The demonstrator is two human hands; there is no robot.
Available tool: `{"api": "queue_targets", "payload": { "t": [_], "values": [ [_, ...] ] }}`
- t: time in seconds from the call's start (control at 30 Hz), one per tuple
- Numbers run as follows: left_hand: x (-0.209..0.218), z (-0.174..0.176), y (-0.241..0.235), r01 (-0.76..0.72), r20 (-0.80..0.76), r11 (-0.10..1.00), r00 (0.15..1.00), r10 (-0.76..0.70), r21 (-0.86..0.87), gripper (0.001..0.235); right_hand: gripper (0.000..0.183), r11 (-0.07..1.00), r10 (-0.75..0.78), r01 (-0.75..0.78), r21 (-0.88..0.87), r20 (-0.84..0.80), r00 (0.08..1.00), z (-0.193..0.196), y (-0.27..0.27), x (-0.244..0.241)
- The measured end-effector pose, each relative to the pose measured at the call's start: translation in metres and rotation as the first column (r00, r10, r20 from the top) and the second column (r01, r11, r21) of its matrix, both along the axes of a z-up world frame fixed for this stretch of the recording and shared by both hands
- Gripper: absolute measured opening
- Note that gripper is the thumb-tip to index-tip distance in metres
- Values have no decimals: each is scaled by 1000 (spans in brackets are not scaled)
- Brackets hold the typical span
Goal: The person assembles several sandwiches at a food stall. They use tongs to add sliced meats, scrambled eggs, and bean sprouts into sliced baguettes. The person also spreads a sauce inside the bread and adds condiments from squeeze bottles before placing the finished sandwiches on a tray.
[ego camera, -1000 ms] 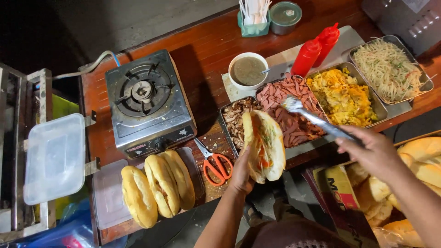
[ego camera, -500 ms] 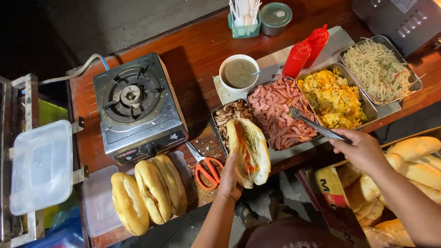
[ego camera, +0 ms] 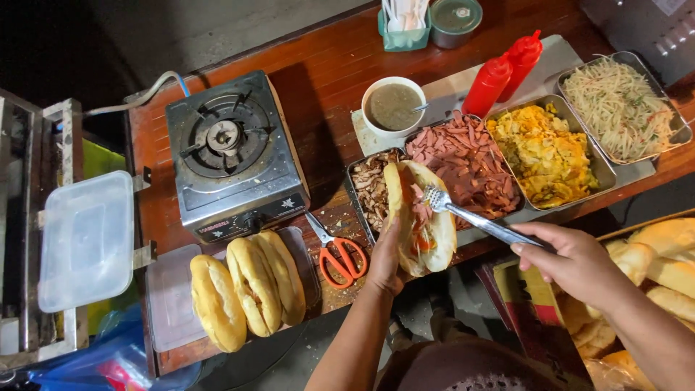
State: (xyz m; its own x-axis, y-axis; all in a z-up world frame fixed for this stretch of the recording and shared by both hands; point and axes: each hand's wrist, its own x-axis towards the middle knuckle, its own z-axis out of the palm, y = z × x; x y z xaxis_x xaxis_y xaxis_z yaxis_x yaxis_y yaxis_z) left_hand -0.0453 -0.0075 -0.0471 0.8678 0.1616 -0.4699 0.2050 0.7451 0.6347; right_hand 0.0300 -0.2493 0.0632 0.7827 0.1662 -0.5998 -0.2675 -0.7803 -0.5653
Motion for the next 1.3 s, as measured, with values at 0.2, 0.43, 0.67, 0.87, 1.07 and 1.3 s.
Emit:
{"api": "queue_targets", "payload": {
  "t": [0.2, 0.43, 0.67, 0.87, 1.07, 1.3],
  "values": [
    [-7, -15, 4, -64, -14, 995, 998, 63, -78, 66, 48, 996, 3, -3, -87, -1, 1000, 9, 9, -5],
    [-12, 25, 13, -122, -154, 983, 983, 101, -139, 65, 49, 998, -59, 58, 31, 36, 998, 32, 9, -15],
    [-13, 18, 29, -182, -45, 983, 982, 182, 1, 73, 46, 957, 118, -134, -258, -74, 990, 38, 28, -38],
    [-14, 9, 31, -289, -111, 933, 956, 271, -214, 70, 47, 923, 279, -198, -331, 221, 934, 23, 10, -31],
    [-24, -9, 39, -186, -22, 980, 983, 185, -65, 71, 51, 920, 327, -301, -249, 68, 943, 21, 28, -23],
    [-80, 15, 62, -295, -128, 952, 950, 283, -84, 73, 49, 843, 411, -324, -430, 126, 903, -31, 22, 22]
  ]
}}
